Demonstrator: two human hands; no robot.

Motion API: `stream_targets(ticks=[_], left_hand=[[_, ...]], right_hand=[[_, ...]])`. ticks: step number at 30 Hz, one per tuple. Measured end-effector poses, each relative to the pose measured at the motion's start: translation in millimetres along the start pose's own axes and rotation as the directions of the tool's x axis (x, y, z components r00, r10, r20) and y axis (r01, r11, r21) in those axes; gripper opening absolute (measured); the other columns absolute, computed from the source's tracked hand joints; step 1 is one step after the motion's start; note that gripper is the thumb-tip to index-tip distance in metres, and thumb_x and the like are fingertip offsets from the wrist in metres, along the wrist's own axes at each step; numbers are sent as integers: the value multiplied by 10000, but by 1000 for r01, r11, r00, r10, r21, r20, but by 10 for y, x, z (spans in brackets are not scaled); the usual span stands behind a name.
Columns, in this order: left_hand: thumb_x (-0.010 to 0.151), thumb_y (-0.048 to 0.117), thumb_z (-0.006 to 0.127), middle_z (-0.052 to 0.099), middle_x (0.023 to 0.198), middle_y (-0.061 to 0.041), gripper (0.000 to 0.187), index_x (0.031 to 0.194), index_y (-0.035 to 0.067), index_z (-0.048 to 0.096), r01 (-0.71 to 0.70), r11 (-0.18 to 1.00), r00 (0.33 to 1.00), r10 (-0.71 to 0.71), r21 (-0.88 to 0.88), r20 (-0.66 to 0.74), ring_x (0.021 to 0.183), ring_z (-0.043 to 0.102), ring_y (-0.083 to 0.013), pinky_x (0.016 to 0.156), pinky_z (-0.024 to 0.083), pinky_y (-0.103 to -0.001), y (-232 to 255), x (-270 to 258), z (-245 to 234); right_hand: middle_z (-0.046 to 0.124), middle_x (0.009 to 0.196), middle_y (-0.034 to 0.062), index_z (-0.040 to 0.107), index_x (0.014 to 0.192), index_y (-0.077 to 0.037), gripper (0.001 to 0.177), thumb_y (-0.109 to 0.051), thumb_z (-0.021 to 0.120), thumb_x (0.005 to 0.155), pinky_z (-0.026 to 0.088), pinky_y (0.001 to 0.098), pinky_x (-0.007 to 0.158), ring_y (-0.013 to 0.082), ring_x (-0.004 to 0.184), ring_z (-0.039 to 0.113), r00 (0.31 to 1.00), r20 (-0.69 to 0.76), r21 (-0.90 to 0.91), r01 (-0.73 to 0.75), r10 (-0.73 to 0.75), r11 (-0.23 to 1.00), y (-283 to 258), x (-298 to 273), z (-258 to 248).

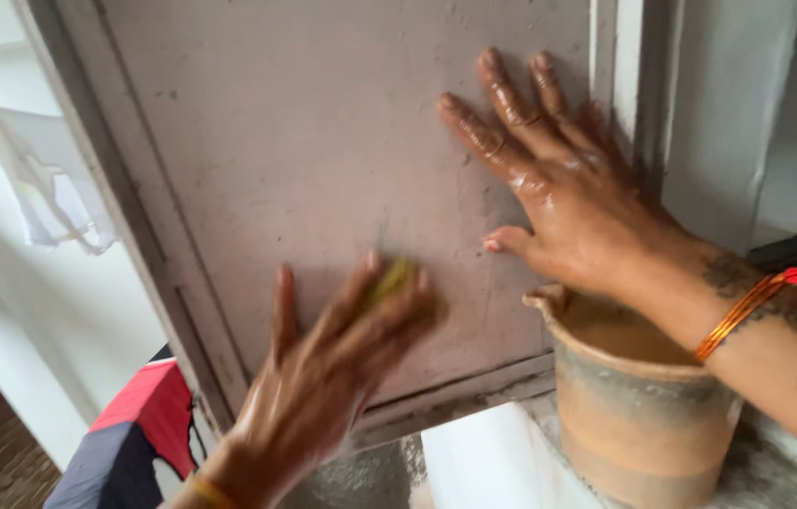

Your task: The person wipes the white window frame and the lower sill using a yellow sponge, occasionally dipping the sponge into a container of water.

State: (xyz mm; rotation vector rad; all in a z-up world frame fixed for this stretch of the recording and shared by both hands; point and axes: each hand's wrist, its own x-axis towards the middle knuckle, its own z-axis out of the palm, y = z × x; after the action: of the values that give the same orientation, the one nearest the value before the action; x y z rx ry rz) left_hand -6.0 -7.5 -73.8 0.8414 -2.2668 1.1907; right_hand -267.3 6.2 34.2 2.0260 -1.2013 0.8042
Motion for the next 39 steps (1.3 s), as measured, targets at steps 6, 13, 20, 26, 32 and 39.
stream_targets(ticks=[6, 13, 20, 26, 32, 39], left_hand=[[771, 275, 644, 257, 1671, 25, 827, 1550, 345, 375, -22, 996, 1000, 21, -81, -8, 1499, 237, -249, 1109, 115, -712, -276, -719, -221], [898, -45, 732, 621, 1432, -28, 646, 1471, 241, 650, 189, 923, 966, -113, 334, -234, 1047, 594, -237, 825, 547, -366, -539, -138, -259], [839, 52, 750, 665, 1258, -95, 484, 1314, 55, 655, -67, 989, 980, 41, -130, -192, 1101, 656, -259, 886, 560, -378, 195, -593, 5], [811, -47, 676, 712, 1261, -80, 465, 1244, 119, 706, -81, 986, 964, 114, 146, -242, 1142, 652, -213, 963, 567, -349, -246, -347, -333], [821, -81, 710, 722, 1247, -20, 501, 1235, 200, 738, 125, 980, 956, -76, 157, -284, 1028, 636, -189, 894, 581, -317, -149, 22, -185], [814, 103, 777, 702, 1206, -87, 410, 1219, 61, 725, -48, 976, 980, 5, -211, -197, 1103, 655, -221, 932, 572, -370, 190, -680, 119]], right_hand=[[-101, 1682, 15, 46, 1624, -427, 1237, -295, 851, 694, 103, 632, 1226, 362, 1541, -88, 1000, 1, -3, -10, 10, 1000, 0, 8, 50], [-119, 1728, -2, 10, 1619, -446, 1225, -323, 824, 710, 88, 621, 1231, 337, 1537, -103, 998, 35, -44, -48, 50, 998, -29, 25, 37], [-104, 1704, -8, 18, 1611, -455, 1214, -373, 830, 712, 104, 608, 1232, 333, 1542, -89, 998, 42, -49, -47, 49, 998, -36, -2, 23], [-118, 1705, 5, 17, 1623, -440, 1201, -347, 809, 725, 90, 615, 1233, 340, 1539, -99, 998, 39, -61, -52, 54, 997, -31, 12, 33], [-127, 1724, 2, 11, 1620, -438, 1224, -339, 820, 707, 99, 616, 1231, 336, 1537, -102, 998, 45, -59, -47, 50, 997, -31, 16, 15], [-127, 1724, -12, 13, 1616, -444, 1205, -355, 810, 716, 84, 617, 1226, 323, 1537, -114, 997, 53, -41, -55, 57, 998, -33, 13, 10]])
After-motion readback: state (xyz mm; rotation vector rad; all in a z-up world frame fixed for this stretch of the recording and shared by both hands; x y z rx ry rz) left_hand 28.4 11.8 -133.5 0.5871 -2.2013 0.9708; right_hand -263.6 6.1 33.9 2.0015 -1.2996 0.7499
